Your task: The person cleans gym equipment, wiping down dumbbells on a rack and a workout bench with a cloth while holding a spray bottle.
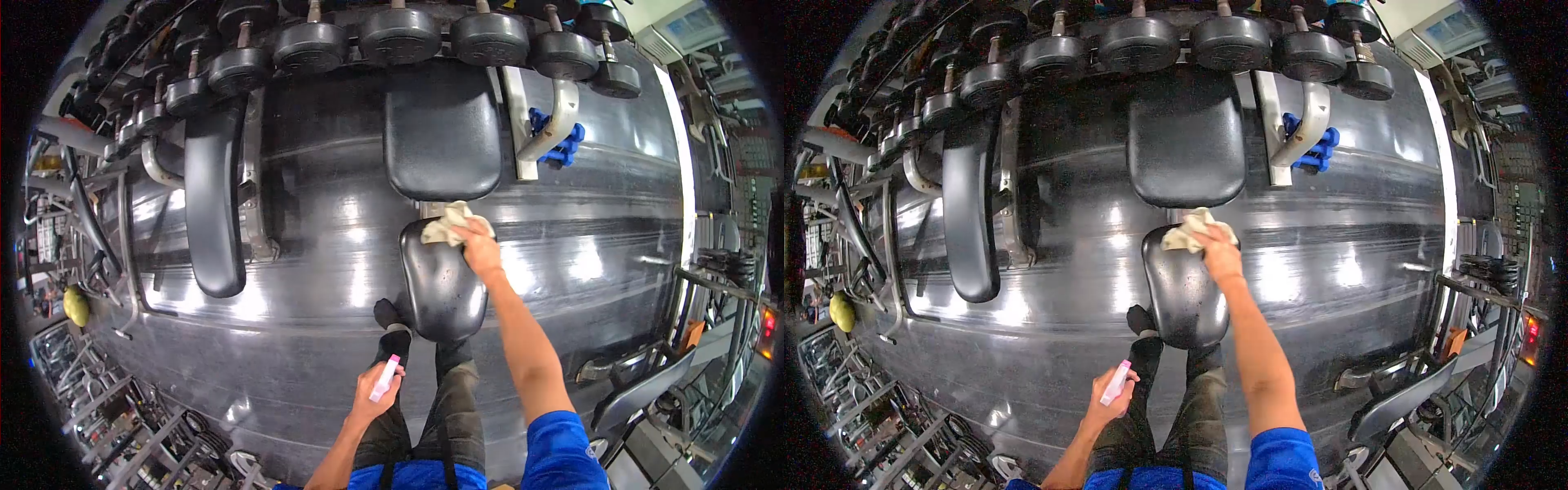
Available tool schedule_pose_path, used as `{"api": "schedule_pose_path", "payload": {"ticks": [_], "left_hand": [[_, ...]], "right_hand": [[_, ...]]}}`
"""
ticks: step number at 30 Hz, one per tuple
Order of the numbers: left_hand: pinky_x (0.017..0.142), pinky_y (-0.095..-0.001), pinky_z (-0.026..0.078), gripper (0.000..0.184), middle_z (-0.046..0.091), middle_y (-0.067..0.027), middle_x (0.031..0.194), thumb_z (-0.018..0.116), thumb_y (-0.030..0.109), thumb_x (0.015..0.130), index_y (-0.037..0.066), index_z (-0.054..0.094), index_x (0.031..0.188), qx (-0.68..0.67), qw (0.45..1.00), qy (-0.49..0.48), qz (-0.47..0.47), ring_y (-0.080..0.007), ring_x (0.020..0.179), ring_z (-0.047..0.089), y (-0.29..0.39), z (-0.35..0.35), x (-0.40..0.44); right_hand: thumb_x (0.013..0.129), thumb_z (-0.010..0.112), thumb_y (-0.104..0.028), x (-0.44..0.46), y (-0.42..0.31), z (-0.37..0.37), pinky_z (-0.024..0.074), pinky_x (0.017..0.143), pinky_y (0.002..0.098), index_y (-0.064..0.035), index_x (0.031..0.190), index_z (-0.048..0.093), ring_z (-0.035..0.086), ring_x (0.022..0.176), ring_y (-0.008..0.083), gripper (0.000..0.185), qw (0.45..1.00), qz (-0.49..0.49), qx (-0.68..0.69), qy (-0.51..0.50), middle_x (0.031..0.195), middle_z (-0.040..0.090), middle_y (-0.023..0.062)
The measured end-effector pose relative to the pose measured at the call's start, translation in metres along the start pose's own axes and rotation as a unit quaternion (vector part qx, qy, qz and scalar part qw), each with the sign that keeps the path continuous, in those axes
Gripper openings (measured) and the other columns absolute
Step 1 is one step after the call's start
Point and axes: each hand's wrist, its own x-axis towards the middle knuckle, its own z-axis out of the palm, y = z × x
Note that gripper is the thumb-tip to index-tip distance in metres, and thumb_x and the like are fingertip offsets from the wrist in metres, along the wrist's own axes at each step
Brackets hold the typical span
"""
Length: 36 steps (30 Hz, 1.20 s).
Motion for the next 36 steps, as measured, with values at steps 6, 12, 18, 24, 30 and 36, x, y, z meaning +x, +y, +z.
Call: {"api": "schedule_pose_path", "payload": {"ticks": [6, 12, 18, 24, 30, 36], "left_hand": [[0.067, -0.0323, 0.055, 0.011, 0.07, -0.0106, 0.083, 0.063, -0.004, 0.083, 0.0, 0.066, 0.093, -0.057, 0.998, 0.036, 0.017, -0.0217, 0.075, 0.071, 0.01, 0.015, 0.003], [0.068, -0.0323, 0.055, 0.012, 0.07, -0.011, 0.083, 0.063, -0.003, 0.083, -0.001, 0.067, 0.095, -0.055, 0.998, 0.025, 0.026, -0.0219, 0.076, 0.072, 0.005, 0.012, 0.006], [0.065, -0.0297, 0.054, 0.011, 0.07, -0.0092, 0.081, 0.064, -0.002, 0.085, 0.001, 0.067, 0.095, -0.065, 0.997, 0.044, -0.006, -0.0179, 0.073, 0.07, -0.004, 0.014, -0.001], [0.064, -0.0285, 0.053, 0.012, 0.069, -0.008, 0.08, 0.064, -0.003, 0.084, 0.001, 0.067, 0.095, -0.054, 0.998, 0.044, 0.0, -0.0157, 0.071, 0.069, 0.003, 0.028, 0.0], [0.068, -0.0302, 0.055, 0.013, 0.069, -0.0111, 0.082, 0.063, -0.005, 0.083, -0.002, 0.066, 0.095, -0.06, 0.997, 0.024, 0.031, -0.019, 0.075, 0.07, 0.012, 0.038, -0.003], [0.064, -0.029, 0.053, 0.013, 0.07, -0.0103, 0.083, 0.062, -0.005, 0.084, -0.002, 0.066, 0.096, -0.053, 0.998, 0.024, 0.029, -0.017, 0.07, 0.068, 0.004, 0.038, -0.007]], "right_hand": [[0.082, 0.053, 0.007, -0.038, 0.053, 0.008, 0.0455, 0.103, 0.0415, -0.0161, 0.119, 0.069, 0.053, 0.124, 0.0363, 0.047, 0.957, 0.167, 0.205, 0.119, 0.128, 0.058, 0.0216], [0.074, 0.061, 0.002, -0.023, -0.03, 0.023, 0.0423, 0.103, 0.0427, -0.0137, 0.108, 0.073, 0.056, 0.115, 0.0361, 0.039, 0.976, 0.079, 0.05, 0.196, 0.116, 0.064, 0.0177], [0.08, 0.058, -0.008, -0.018, -0.103, 0.063, 0.0319, 0.115, 0.0435, -0.0258, 0.112, 0.072, 0.039, 0.139, 0.0249, 0.039, 0.994, -0.082, -0.067, 0.019, 0.139, 0.054, 0.003], [0.081, 0.057, -0.001, -0.042, -0.015, 0.006, 0.0398, 0.112, 0.0379, -0.0308, 0.117, 0.07, 0.041, 0.138, 0.0205, 0.048, 0.984, -0.17, -0.013, -0.055, 0.143, 0.052, -0.0023], [0.08, 0.055, 0.005, -0.077, 0.038, -0.021, 0.0481, 0.104, 0.0384, -0.026, 0.121, 0.067, 0.049, 0.132, 0.0273, 0.053, 0.999, -0.015, 0.023, 0.031, 0.14, 0.055, 0.0028], [0.083, 0.06, -0.008, -0.057, -0.021, 0.018, 0.0488, 0.103, 0.0365, -0.0379, 0.134, 0.058, 0.047, 0.135, 0.0255, 0.059, 0.995, -0.082, -0.043, -0.036, 0.143, 0.053, 0.001]]}}
